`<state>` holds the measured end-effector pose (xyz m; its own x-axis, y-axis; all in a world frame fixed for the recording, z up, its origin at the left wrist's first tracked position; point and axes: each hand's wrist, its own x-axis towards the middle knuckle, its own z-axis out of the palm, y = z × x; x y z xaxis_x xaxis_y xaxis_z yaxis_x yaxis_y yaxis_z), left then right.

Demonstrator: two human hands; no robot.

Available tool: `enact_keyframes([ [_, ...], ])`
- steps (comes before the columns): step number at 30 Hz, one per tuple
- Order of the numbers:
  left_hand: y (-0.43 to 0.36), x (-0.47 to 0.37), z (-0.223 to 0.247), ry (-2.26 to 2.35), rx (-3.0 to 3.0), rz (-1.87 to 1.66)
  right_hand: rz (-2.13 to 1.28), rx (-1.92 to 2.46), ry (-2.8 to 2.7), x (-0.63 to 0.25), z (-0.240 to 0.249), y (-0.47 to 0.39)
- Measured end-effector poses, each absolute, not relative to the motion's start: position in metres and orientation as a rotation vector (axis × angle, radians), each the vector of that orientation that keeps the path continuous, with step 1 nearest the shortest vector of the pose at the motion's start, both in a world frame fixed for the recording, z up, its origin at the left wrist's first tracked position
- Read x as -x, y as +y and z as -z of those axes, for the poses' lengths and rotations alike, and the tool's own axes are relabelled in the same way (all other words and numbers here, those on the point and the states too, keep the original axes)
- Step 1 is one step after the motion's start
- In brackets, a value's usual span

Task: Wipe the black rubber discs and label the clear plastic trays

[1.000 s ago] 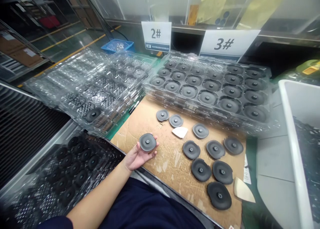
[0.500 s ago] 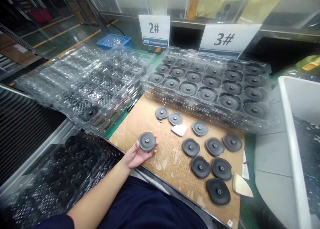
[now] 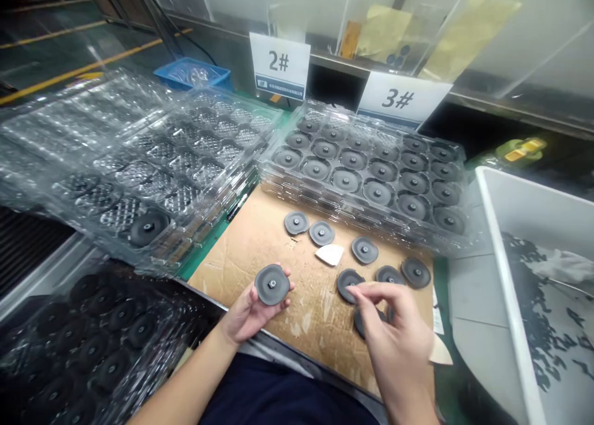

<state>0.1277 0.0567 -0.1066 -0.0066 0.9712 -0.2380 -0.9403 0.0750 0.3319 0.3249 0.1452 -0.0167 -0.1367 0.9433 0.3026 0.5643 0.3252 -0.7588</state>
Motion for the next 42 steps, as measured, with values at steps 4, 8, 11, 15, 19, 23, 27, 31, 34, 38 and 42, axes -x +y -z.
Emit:
enact_keyframes([
  [4,0.057,-0.126,0.106,0.426,-0.071,-1.493,-0.465,1.382,-2.161,-0.313,0.037,0.177],
  [8,0.057,-0.124,0.105,0.404,-0.063,-1.503,-0.172,1.297,-2.42,-0.309,0.044,0.204],
  [11,0.056,-0.124,0.105,0.399,-0.064,-1.519,0.101,1.317,-2.616,-0.302,0.05,0.218],
  [15,0.056,-0.124,0.105,0.403,-0.061,-1.513,0.191,1.372,-2.763,-0.292,0.063,0.222],
  [19,0.057,-0.125,0.106,0.43,-0.072,-1.516,0.043,1.376,-2.691,-0.288,0.077,0.217],
  [23,0.058,-0.126,0.107,0.487,-0.066,-1.507,-0.05,1.332,-2.661,-0.287,0.08,0.209],
  [27,0.054,-0.128,0.101,0.597,-0.012,-1.508,-0.22,1.181,-2.673,-0.29,0.065,0.185],
  [31,0.041,-0.133,0.081,0.712,0.01,-1.487,-0.735,1.053,-2.448,-0.305,0.053,0.134],
  [34,0.033,-0.139,0.065,0.781,0.019,-1.458,-1.096,1.158,-2.252,-0.319,0.056,0.099],
  [38,0.034,-0.151,0.051,0.841,-0.018,-1.403,-1.197,1.316,-2.055,-0.332,0.046,0.089],
  [42,0.041,-0.168,0.041,0.859,-0.096,-1.342,-1.031,1.209,-1.937,-0.324,0.005,0.1],
])
